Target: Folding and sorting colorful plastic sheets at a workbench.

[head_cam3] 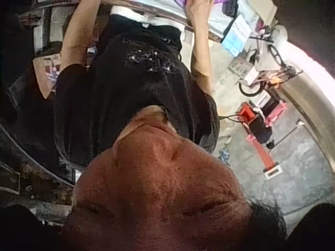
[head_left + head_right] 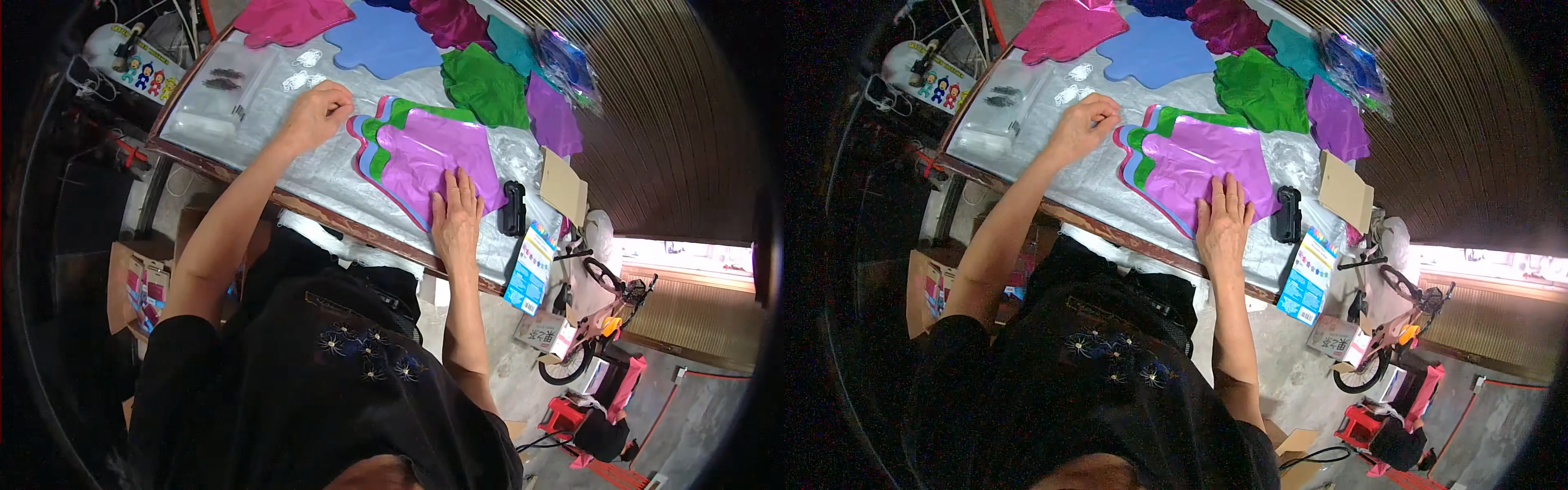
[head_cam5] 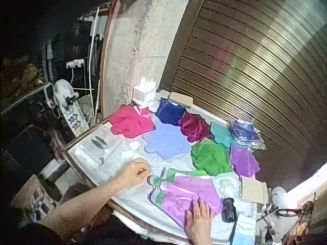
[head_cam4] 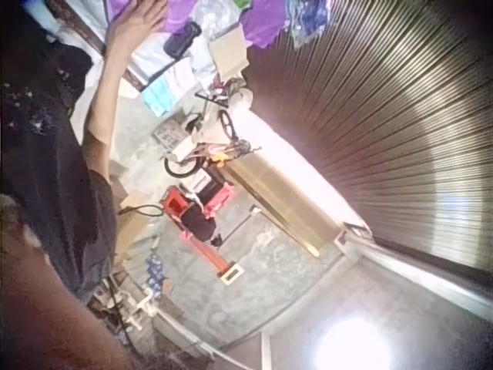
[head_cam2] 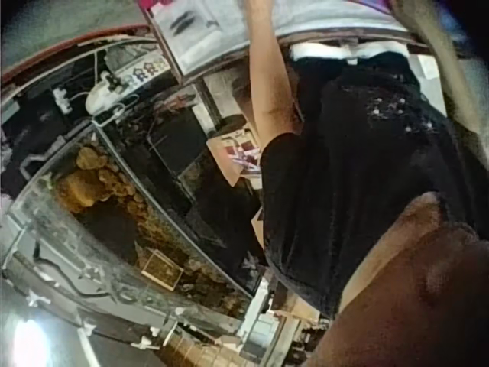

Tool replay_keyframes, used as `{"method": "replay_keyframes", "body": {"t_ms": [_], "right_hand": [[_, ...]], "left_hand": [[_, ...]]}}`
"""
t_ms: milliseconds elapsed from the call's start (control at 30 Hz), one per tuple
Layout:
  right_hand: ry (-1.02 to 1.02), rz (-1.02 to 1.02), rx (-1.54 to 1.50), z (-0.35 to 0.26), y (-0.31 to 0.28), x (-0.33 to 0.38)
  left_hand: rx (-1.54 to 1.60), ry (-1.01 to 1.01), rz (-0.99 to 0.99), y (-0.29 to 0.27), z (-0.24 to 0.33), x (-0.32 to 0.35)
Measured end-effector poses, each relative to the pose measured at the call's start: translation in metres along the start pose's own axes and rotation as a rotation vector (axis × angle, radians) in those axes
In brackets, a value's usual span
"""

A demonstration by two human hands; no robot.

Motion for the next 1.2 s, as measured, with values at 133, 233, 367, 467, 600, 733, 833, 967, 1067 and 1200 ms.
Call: {"method": "replay_keyframes", "body": {"t_ms": [133,233,367,467,600,733,833,967,1067,1200], "right_hand": [[0.03,0.072,0.022,-0.013,-0.023,0.014],[0.007,0.25,-0.122,-0.008,-0.037,0.032],[0.16,0.384,-0.174,0.015,-0.032,0.06],[0.285,0.376,-0.247,0.021,-0.028,0.067],[0.299,0.409,-0.26,0.017,-0.023,0.068],[0.26,0.425,-0.272,0.018,-0.021,0.07],[0.264,0.442,-0.269,0.016,-0.024,0.072],[0.342,0.363,-0.242,0.017,-0.02,0.071],[0.325,0.379,-0.196,0.021,-0.02,0.074],[0.367,0.357,-0.179,0.021,-0.025,0.07]], "left_hand": [[0.031,-0.019,-0.011,-0.002,-0.001,-0.001],[0.05,-0.018,-0.013,-0.004,-0.007,0.003],[0.026,0.02,-0.002,-0.003,-0.015,-0.003],[0.048,0.015,-0.006,-0.002,0.001,-0.002],[0.197,-0.027,0.036,-0.013,0.028,-0.032],[-0.328,0.234,0.029,-0.048,0.032,-0.131],[-0.419,0.376,0.037,-0.051,-0.007,-0.21],[-0.72,0.309,0.009,-0.034,-0.083,-0.281],[-0.701,0.236,-0.091,-0.013,-0.116,-0.315],[-0.814,0.247,-0.014,-0.003,-0.135,-0.333]]}}
Point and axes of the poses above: each hand's wrist, its own x-axis away from the middle knuckle, its own y-axis out of the palm, z = x × y, the point moved 1 cm from there along -x, towards the middle knuckle, and after that the axes turned 7 degrees about -z, right-handed, at the moved point
